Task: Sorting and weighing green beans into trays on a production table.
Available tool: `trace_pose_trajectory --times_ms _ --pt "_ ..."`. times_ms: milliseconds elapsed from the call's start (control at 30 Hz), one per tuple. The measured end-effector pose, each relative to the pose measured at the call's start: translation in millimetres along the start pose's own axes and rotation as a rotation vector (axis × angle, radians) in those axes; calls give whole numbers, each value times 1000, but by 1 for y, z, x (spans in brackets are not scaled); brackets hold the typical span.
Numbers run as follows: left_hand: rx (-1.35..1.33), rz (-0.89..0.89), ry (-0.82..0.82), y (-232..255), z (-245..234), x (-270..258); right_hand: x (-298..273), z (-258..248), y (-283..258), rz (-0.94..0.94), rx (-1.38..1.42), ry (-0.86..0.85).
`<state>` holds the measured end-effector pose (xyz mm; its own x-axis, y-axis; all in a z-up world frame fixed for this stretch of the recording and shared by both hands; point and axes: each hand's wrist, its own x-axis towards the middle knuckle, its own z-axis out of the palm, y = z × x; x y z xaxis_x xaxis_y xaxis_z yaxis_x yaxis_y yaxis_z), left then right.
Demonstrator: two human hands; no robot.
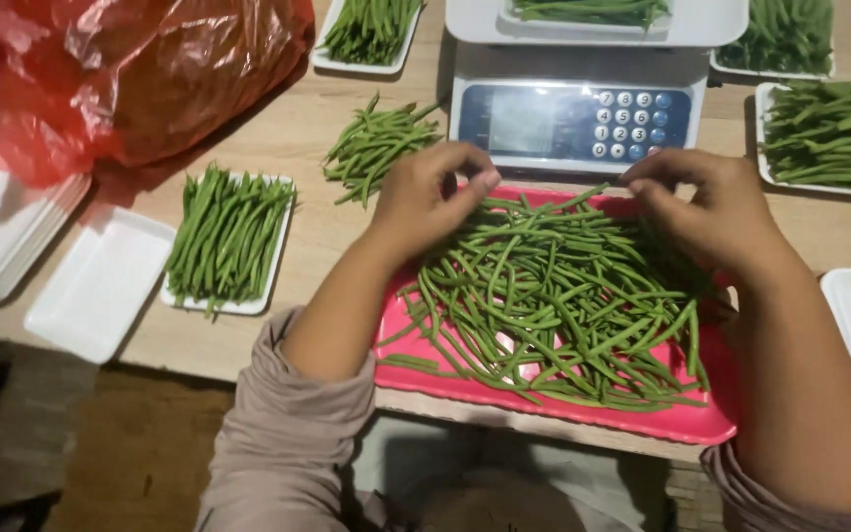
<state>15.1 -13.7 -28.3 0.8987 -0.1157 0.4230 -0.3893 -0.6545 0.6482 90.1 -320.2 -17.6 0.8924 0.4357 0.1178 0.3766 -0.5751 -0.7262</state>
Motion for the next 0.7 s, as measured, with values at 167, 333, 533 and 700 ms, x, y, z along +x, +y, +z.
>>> trace_pose_trajectory --times_ms 167,333,533,700 --pt "171 168 -100 -3 7 -5 2 15 -6 -201 -147 -193" --pt "267 216 -160 -14 14 -6 5 22 3 -190 -231 -295" --pt "273 198 -184 -15 19 -7 5 26 -15 -497 -275 -301" --pt "383 157 -223 -26 26 -9 -1 32 -3 -294 -559 -381"
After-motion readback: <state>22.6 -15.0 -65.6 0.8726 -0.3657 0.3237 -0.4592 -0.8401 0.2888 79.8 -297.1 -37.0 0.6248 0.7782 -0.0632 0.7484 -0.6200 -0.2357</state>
